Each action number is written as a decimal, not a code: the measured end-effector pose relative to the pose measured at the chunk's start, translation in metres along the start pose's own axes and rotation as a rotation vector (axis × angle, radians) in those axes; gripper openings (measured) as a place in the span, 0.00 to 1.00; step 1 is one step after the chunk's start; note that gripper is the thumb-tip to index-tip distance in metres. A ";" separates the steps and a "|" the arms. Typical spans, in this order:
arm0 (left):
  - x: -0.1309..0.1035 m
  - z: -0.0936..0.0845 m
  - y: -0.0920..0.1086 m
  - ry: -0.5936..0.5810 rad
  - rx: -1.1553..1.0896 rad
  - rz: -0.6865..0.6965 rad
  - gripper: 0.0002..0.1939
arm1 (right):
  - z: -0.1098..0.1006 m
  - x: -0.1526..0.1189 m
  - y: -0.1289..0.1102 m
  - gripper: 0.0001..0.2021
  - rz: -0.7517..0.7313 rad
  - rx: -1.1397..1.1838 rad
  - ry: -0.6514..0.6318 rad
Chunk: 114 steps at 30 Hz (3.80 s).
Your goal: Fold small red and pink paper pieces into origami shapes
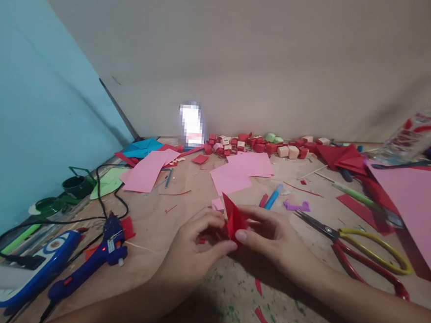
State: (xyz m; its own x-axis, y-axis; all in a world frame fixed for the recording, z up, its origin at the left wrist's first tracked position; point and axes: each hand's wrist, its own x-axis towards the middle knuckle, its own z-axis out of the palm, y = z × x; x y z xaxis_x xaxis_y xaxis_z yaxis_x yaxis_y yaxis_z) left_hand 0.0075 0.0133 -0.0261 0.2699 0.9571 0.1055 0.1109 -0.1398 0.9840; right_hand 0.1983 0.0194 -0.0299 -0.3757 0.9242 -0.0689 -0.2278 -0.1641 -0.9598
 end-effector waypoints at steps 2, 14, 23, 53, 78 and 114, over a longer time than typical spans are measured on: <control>-0.001 0.000 0.000 -0.004 -0.049 -0.054 0.07 | 0.001 0.000 0.001 0.20 0.013 0.069 -0.014; 0.000 0.000 -0.004 -0.024 -0.210 -0.148 0.19 | 0.012 -0.003 -0.003 0.13 0.142 0.249 0.085; -0.004 -0.016 0.000 -0.102 0.948 0.737 0.21 | 0.004 0.001 -0.007 0.13 0.144 0.298 0.102; -0.007 -0.006 0.009 0.088 0.426 0.337 0.08 | 0.007 -0.005 -0.011 0.21 0.058 0.113 -0.091; -0.001 -0.006 0.009 0.084 0.033 -0.110 0.06 | 0.000 -0.001 -0.001 0.13 0.034 -0.058 -0.051; -0.001 -0.004 0.013 0.042 -0.131 -0.185 0.07 | 0.005 -0.004 0.005 0.14 0.057 -0.151 0.048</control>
State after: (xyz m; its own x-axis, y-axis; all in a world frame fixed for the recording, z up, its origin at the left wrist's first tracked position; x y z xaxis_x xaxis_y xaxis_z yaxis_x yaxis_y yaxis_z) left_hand 0.0052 0.0117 -0.0130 0.2165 0.9733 -0.0756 0.0288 0.0710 0.9971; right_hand 0.1943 0.0130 -0.0329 -0.3396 0.9310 -0.1336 -0.0682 -0.1661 -0.9837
